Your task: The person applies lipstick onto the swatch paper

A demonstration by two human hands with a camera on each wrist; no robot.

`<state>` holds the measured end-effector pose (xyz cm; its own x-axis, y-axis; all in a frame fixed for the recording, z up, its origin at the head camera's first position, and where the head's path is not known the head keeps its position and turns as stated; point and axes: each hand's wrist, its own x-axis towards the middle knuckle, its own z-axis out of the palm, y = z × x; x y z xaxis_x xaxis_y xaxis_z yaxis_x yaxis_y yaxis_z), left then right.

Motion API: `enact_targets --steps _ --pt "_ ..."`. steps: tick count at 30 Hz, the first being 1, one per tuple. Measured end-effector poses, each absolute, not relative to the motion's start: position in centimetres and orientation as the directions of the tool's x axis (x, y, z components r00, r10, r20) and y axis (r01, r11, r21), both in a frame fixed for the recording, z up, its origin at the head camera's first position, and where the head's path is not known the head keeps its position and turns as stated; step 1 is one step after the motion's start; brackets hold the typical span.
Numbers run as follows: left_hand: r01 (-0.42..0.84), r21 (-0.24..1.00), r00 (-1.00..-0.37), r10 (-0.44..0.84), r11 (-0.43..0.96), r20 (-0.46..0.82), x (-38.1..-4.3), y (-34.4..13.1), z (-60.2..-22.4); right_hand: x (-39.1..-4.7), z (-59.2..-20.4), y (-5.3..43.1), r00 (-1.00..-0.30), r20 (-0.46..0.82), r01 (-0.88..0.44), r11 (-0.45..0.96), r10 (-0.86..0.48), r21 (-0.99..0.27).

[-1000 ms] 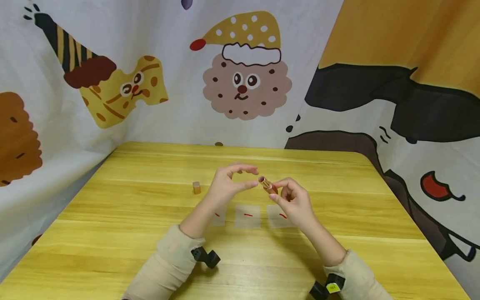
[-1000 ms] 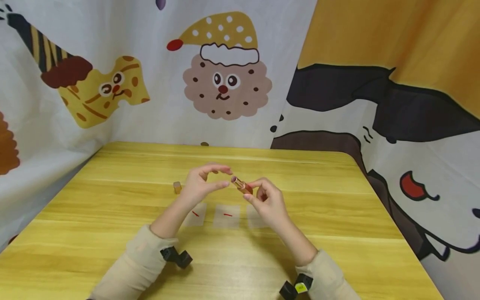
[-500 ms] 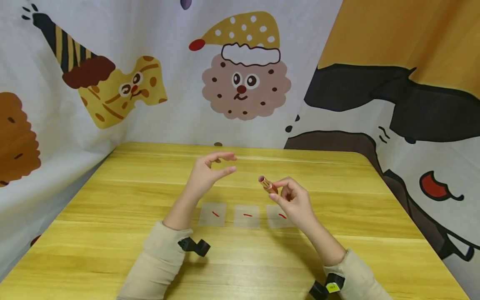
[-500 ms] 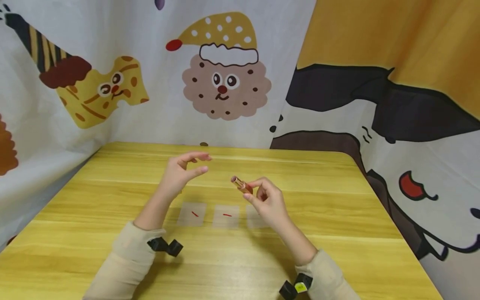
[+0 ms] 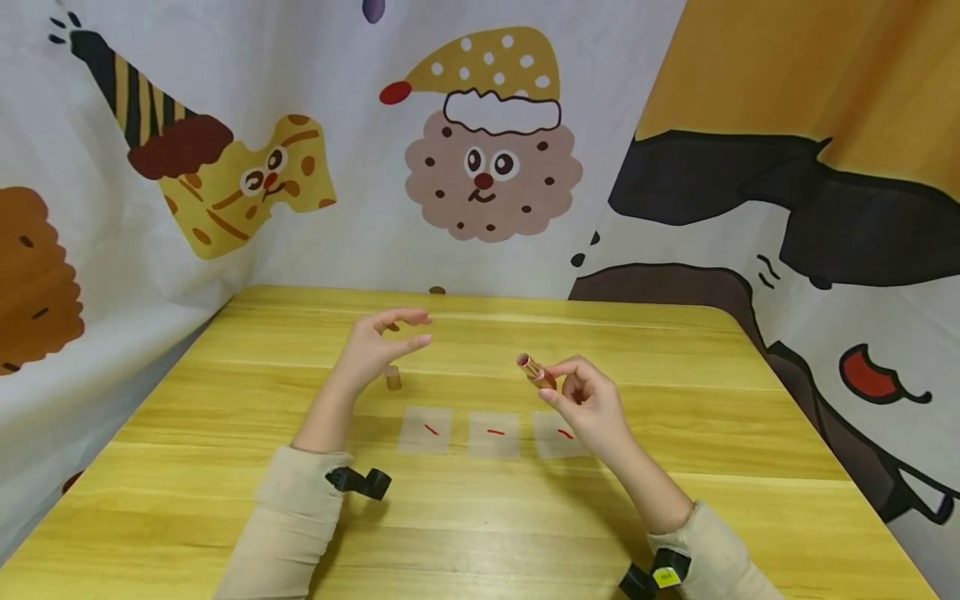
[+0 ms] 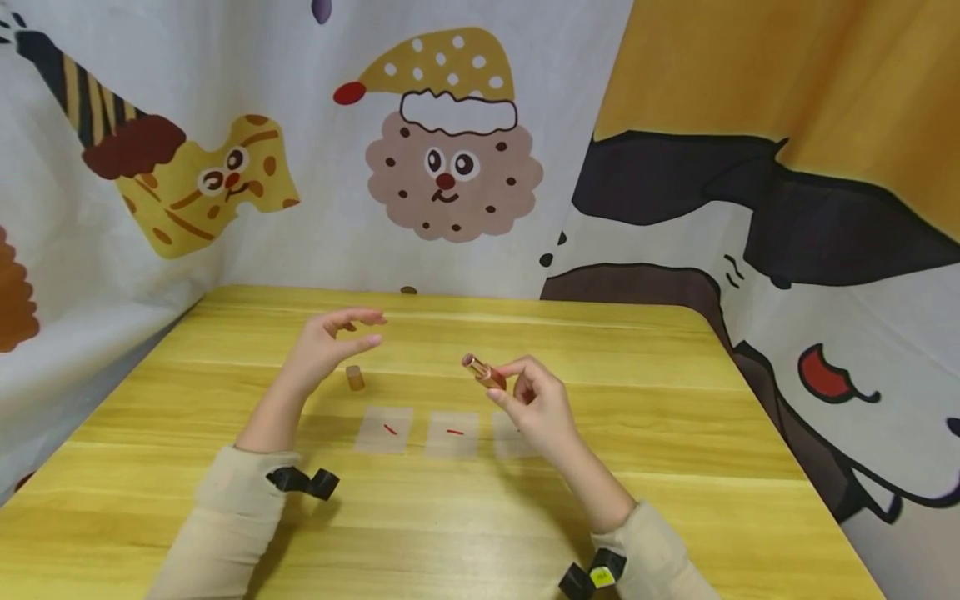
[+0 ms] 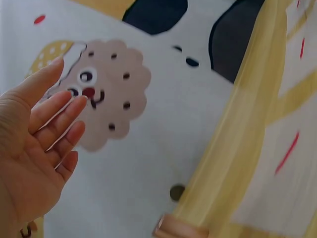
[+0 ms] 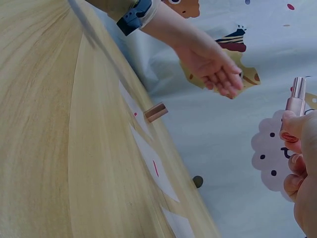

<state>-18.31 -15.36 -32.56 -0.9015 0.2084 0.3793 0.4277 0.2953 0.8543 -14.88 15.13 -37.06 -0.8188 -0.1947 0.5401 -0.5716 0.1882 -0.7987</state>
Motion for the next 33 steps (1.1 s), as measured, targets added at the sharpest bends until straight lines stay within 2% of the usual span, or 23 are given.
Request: enact_targets --steps 11,18,33 --pt "0.326 0.883 -0.940 0.214 0.339 0.265 -19.7 -18.3 -34.2 -14.1 -35.8 14.8 -0.814 0.543 -0.579 0.210 -0.207 -0.788" --pt "0.277 0.890 -0.951 0.235 0.362 0.200 -22.1 -20.2 -37.7 -14.1 -35.9 14.8 -0.818 0.536 -0.573 0.220 -0.206 -0.790" --pt "0.203 0.887 -0.954 0.290 0.414 0.083 -22.8 -21.9 -40.5 -14.1 -36.0 14.8 -0.805 0.552 -0.591 0.209 -0.218 -0.779"
